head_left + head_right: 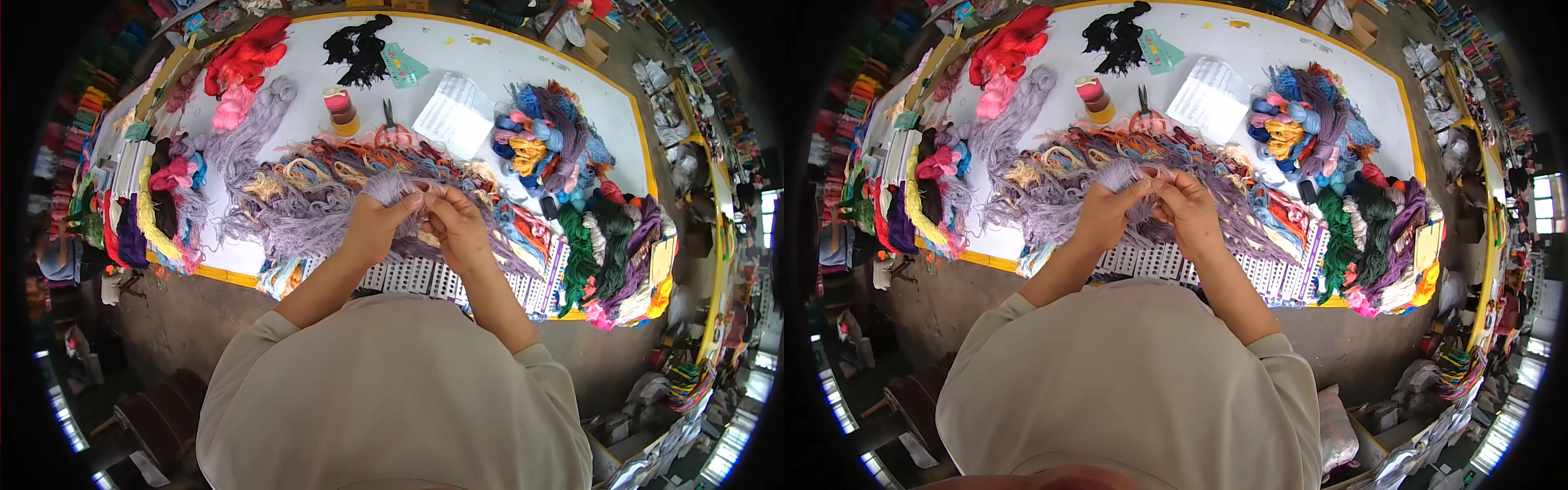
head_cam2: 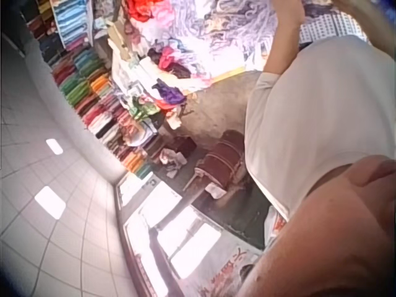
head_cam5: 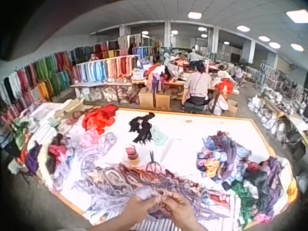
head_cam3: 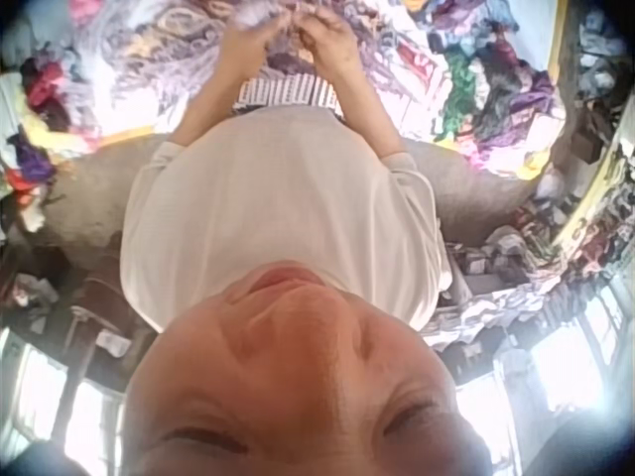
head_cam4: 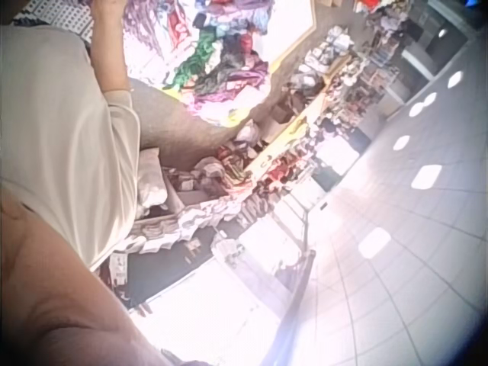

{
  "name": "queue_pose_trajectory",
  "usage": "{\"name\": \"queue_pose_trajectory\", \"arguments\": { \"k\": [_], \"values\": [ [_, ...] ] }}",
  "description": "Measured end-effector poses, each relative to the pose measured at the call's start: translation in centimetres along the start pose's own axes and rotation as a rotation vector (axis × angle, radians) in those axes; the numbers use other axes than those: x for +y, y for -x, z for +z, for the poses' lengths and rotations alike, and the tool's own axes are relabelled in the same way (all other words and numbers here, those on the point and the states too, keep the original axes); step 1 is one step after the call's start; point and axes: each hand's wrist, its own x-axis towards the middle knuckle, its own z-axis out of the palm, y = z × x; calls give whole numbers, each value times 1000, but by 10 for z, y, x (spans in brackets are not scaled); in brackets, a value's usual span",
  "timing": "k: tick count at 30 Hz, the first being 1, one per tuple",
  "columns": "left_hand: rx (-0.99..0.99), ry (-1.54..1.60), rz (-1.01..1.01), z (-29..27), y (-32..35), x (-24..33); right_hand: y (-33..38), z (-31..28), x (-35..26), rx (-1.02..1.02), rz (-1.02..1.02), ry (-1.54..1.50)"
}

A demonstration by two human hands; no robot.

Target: Organizing various colors of embroidery thread by looping them through holes on a numbered card.

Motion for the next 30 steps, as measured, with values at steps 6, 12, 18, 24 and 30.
{"name": "queue_pose_trajectory", "arguments": {
  "k": [6, 12, 18, 24, 30],
  "values": [
    [-6, 129, -10, -2, 1, 0, -4, -6, 4, -28, -8, -168],
    [-19, 302, -84, 1, 3, 3, -2, -7, 4, 2, -28, 15],
    [-7, -28, 44, -2, 2, -9, 0, -5, 10, 37, -41, 134],
    [-75, 391, -115, -6, 1, -6, -4, -14, 11, -14, -44, -120],
    [-143, 107, -105, -2, 3, -4, 0, -5, 8, 14, -43, 99]
  ]
}}
